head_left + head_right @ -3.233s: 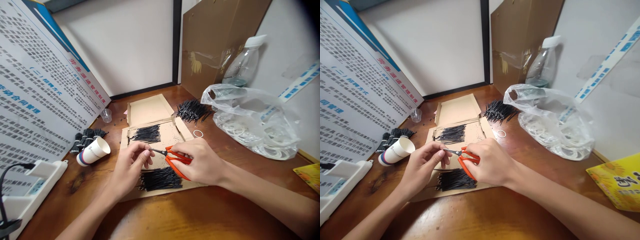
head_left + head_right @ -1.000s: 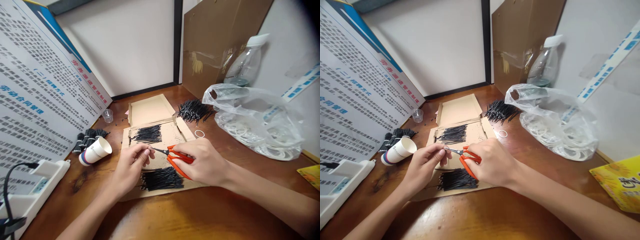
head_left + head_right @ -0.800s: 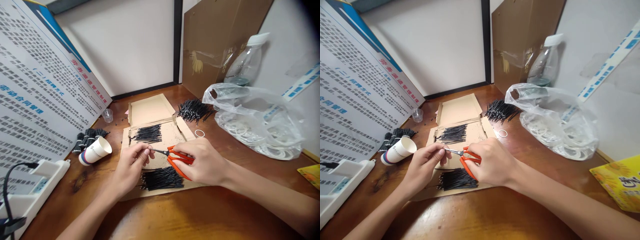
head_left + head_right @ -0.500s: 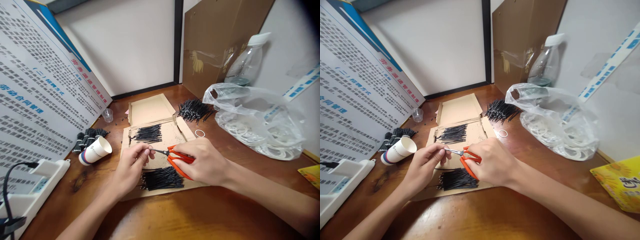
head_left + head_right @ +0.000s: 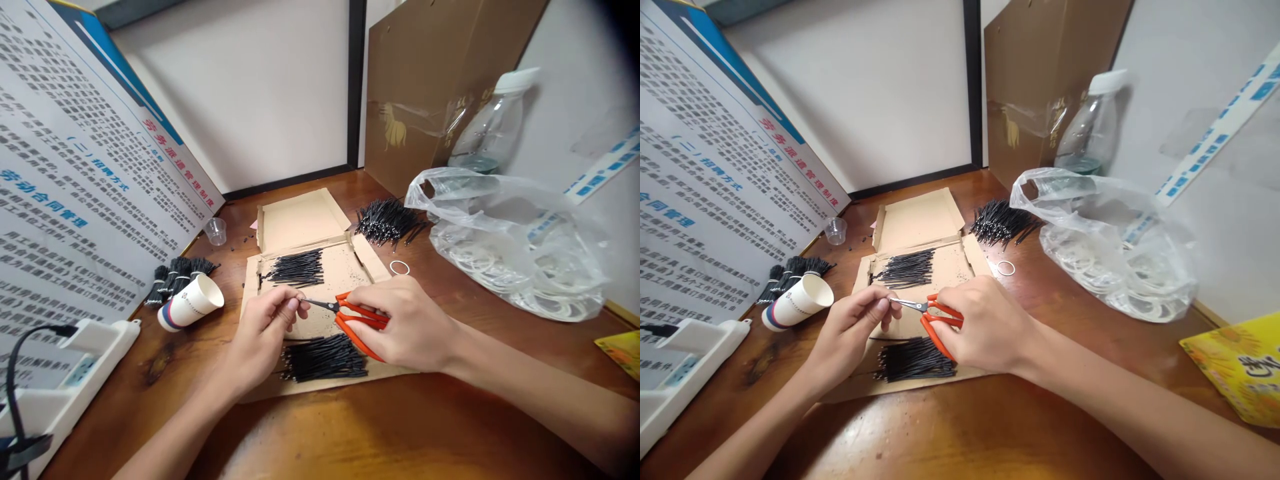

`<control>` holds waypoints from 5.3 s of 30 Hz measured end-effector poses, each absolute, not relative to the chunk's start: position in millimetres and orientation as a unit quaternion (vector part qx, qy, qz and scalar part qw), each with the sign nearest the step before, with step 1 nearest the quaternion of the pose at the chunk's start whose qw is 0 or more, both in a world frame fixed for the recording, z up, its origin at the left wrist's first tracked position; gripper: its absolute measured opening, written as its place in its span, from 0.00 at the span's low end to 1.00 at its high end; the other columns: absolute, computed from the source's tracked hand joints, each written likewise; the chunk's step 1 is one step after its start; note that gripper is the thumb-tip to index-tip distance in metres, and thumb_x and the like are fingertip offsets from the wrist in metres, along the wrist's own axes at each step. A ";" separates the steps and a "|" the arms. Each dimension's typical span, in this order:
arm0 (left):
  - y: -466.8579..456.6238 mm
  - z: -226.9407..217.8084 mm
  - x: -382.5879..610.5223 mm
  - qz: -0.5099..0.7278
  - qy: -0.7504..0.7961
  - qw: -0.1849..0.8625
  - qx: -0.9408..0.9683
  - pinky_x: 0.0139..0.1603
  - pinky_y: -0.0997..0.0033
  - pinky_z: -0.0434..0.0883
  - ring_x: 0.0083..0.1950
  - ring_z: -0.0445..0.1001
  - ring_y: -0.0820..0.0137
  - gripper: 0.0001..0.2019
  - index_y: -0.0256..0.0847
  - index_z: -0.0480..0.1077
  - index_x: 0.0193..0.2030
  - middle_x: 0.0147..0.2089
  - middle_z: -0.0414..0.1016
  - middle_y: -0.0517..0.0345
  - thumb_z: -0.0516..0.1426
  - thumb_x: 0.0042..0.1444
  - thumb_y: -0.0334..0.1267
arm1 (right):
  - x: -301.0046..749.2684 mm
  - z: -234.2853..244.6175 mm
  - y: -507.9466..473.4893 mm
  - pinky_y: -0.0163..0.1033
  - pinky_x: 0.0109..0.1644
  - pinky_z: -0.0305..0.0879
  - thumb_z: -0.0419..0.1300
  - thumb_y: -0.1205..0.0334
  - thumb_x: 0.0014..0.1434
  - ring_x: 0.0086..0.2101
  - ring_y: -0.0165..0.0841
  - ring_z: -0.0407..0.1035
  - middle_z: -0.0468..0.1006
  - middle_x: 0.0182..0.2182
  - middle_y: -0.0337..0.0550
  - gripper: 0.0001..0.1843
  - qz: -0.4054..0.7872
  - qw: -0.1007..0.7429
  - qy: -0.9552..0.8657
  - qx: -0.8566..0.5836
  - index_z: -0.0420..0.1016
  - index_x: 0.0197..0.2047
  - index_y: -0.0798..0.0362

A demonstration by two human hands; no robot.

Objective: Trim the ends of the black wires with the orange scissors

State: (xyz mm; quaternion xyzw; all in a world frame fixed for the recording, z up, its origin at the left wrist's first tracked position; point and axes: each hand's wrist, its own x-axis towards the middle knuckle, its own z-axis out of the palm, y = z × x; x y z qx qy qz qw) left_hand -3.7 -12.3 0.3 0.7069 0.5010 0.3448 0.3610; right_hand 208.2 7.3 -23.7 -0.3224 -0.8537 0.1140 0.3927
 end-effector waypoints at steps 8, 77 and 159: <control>-13.0 -2.2 -3.2 0.345 0.494 0.384 0.700 0.31 0.74 0.66 0.30 0.65 0.74 0.10 0.36 0.68 0.35 0.32 0.69 0.57 0.50 0.64 0.38 | 207.8 -25.3 7.5 0.33 0.24 0.51 0.55 0.66 0.55 0.18 0.25 0.56 0.67 0.16 0.36 0.11 0.104 0.401 -0.855 -0.312 0.72 0.23 0.58; -16.9 -11.1 -6.4 0.130 0.490 0.220 0.833 0.35 0.69 0.63 0.35 0.65 0.69 0.07 0.39 0.61 0.32 0.33 0.67 0.58 0.48 0.61 0.27 | 208.7 -31.7 14.3 0.35 0.25 0.48 0.55 0.63 0.55 0.18 0.25 0.54 0.62 0.15 0.34 0.11 0.085 0.388 -0.832 -0.387 0.70 0.22 0.57; -15.8 3.4 -1.1 0.408 0.495 0.348 0.684 0.20 0.79 0.69 0.22 0.68 0.78 0.04 0.34 0.70 0.32 0.30 0.68 0.57 0.57 0.57 0.32 | 208.0 -21.1 6.4 0.33 0.22 0.47 0.56 0.65 0.53 0.17 0.23 0.52 0.61 0.15 0.34 0.11 0.107 0.410 -0.846 -0.324 0.70 0.21 0.59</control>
